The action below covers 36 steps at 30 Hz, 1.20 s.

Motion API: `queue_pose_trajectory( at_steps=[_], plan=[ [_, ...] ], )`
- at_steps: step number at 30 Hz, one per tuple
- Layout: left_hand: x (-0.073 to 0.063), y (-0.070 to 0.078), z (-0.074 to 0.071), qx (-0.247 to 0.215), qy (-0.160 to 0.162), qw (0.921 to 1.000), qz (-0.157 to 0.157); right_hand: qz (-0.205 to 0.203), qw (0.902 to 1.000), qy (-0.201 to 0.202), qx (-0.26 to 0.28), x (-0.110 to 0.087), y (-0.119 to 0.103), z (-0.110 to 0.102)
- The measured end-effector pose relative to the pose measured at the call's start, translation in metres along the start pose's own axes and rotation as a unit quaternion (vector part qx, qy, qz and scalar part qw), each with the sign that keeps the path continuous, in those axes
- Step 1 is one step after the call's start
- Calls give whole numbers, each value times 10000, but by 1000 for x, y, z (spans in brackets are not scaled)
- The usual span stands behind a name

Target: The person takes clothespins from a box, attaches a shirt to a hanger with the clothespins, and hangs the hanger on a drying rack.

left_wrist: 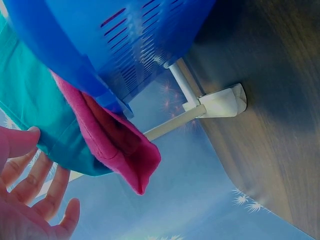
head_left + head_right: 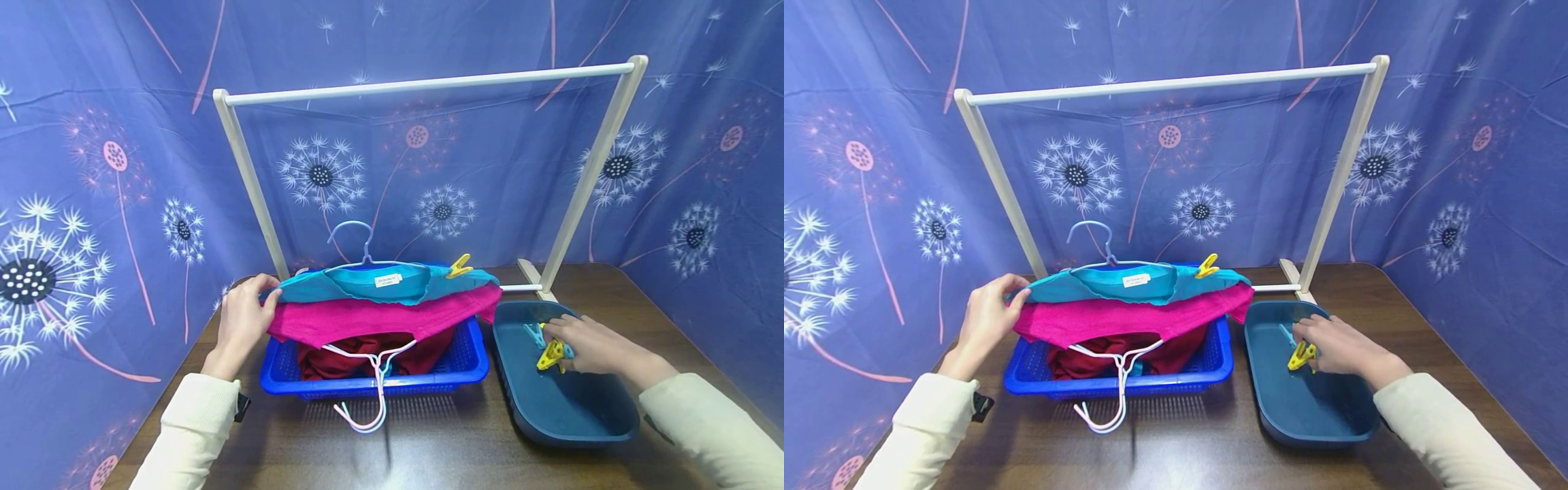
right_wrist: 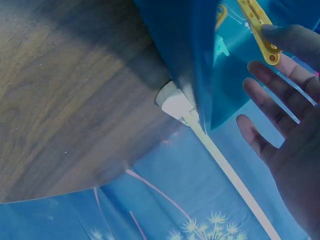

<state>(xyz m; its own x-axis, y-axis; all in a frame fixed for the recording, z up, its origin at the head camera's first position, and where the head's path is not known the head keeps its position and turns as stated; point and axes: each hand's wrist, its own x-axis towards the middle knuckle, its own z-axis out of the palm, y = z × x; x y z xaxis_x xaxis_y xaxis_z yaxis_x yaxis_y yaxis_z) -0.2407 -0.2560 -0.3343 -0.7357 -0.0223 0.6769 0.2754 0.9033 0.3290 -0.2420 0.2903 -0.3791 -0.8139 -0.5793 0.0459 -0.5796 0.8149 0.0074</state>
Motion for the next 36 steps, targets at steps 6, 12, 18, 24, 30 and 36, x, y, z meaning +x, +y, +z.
queue_pose_trajectory(
  at_steps=[6, 12, 18, 24, 30, 36],
  plan=[
    [0, -1, 1, -7, 25, 10000, 18, -108, 9998, 71, 117, 1, -1, -7],
    [0, -1, 1, -35, 31, 10000, 9, -146, 9996, 214, 88, 3, -1, -13],
    [0, -1, 0, -53, 23, 10000, -16, -57, 9991, 431, -13, 7, -3, -21],
    [1, -1, 1, -71, 30, 10000, -40, -61, 9966, 804, -168, 11, -5, -30],
    [1, -1, 1, -38, 73, 10000, -41, -134, 9940, 1034, -329, 16, -12, -42],
    [2, 0, 1, 29, 55, 9999, -90, -375, 9886, 1360, -529, 20, -18, -51]
  ],
)
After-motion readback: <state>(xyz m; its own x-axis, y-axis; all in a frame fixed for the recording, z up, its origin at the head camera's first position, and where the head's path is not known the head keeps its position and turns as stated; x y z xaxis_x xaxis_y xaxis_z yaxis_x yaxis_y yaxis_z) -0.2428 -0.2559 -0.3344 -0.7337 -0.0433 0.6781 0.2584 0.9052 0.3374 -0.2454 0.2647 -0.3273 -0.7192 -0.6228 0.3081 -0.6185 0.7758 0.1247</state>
